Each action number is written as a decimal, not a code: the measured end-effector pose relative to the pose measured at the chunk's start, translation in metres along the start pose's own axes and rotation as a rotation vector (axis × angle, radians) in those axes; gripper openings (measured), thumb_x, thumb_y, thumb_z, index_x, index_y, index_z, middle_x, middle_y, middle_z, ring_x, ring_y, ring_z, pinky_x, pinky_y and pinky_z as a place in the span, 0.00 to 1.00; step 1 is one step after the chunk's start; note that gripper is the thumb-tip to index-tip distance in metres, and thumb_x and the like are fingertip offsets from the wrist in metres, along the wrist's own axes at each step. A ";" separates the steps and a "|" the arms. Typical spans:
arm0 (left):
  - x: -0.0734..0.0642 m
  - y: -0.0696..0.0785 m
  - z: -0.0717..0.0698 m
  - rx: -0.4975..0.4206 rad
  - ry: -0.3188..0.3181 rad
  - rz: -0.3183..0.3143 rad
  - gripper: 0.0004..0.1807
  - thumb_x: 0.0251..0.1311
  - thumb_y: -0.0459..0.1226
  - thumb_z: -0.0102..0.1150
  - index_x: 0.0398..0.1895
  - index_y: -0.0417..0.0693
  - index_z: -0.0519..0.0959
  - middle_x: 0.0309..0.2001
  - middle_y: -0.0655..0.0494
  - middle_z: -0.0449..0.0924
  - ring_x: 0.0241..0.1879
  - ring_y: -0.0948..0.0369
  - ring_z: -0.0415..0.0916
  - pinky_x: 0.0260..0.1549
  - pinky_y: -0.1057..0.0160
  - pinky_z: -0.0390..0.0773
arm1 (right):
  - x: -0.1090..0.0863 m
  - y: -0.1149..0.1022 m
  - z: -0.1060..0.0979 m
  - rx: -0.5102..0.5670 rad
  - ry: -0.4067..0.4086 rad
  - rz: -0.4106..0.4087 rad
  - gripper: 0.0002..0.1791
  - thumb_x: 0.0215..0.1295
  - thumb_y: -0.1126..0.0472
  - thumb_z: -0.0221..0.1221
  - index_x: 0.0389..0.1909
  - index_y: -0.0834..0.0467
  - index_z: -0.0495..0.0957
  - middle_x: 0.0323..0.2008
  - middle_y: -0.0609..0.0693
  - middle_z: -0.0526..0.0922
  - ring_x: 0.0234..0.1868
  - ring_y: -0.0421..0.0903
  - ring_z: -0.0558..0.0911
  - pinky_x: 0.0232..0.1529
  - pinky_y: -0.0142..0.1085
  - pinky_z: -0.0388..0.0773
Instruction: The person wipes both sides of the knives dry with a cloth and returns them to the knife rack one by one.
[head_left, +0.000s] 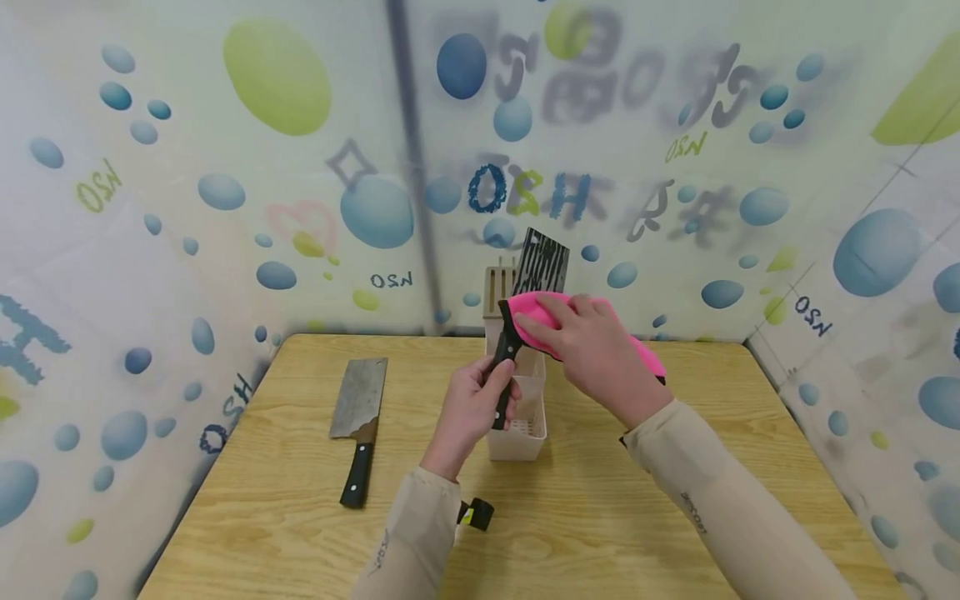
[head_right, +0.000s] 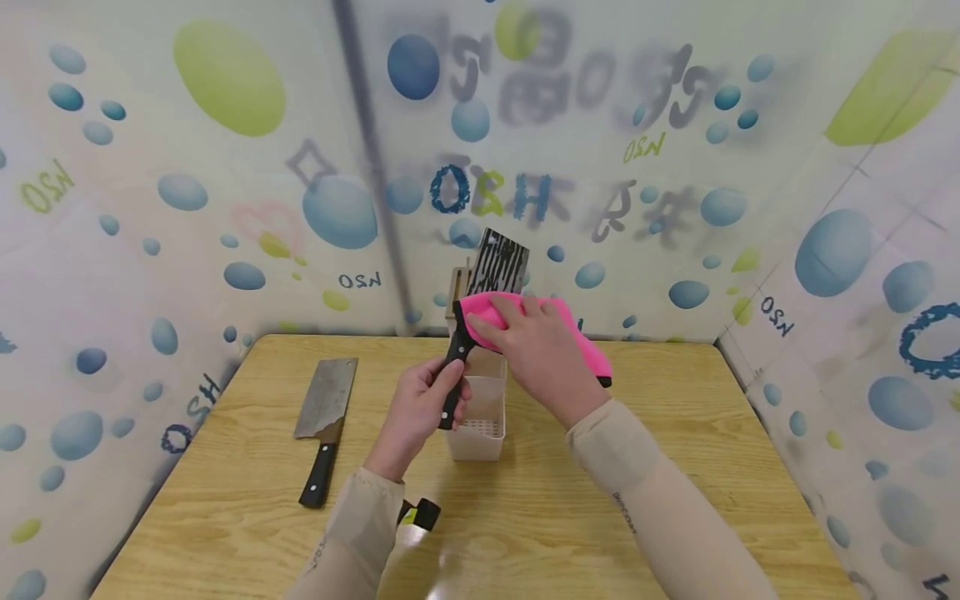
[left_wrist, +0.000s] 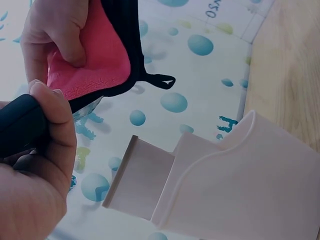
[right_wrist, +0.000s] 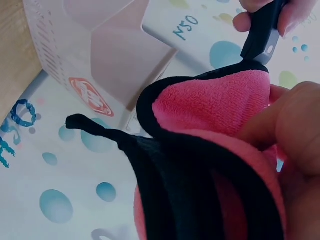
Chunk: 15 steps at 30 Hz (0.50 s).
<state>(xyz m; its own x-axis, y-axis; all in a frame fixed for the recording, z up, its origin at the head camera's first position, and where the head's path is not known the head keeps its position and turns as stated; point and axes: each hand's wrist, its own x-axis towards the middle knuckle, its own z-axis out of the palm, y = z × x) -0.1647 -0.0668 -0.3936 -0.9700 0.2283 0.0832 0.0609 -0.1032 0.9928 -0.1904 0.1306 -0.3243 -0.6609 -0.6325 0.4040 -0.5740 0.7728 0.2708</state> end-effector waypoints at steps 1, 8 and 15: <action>0.000 0.000 0.000 -0.001 -0.002 0.000 0.16 0.79 0.44 0.52 0.39 0.38 0.76 0.26 0.53 0.77 0.17 0.60 0.72 0.16 0.65 0.76 | 0.000 -0.001 0.000 -0.016 0.008 -0.008 0.35 0.64 0.72 0.63 0.70 0.43 0.76 0.68 0.58 0.74 0.51 0.65 0.81 0.49 0.53 0.79; -0.001 0.001 -0.001 0.004 -0.008 0.011 0.17 0.79 0.44 0.52 0.39 0.38 0.75 0.25 0.52 0.77 0.16 0.60 0.71 0.16 0.66 0.75 | -0.002 -0.004 -0.001 -0.094 0.003 -0.025 0.31 0.68 0.68 0.63 0.70 0.42 0.76 0.69 0.59 0.74 0.50 0.64 0.81 0.43 0.51 0.79; -0.001 -0.001 -0.003 0.019 -0.008 0.009 0.17 0.80 0.44 0.51 0.38 0.38 0.76 0.25 0.49 0.77 0.16 0.60 0.71 0.16 0.66 0.75 | -0.002 -0.005 -0.001 -0.096 -0.034 -0.004 0.31 0.68 0.68 0.63 0.69 0.43 0.77 0.67 0.59 0.74 0.51 0.64 0.81 0.42 0.49 0.79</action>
<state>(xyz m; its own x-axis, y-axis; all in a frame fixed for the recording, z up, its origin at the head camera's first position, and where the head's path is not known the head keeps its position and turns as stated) -0.1646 -0.0698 -0.3948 -0.9675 0.2351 0.0926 0.0741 -0.0866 0.9935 -0.1860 0.1279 -0.3252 -0.6755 -0.6357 0.3736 -0.5286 0.7708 0.3556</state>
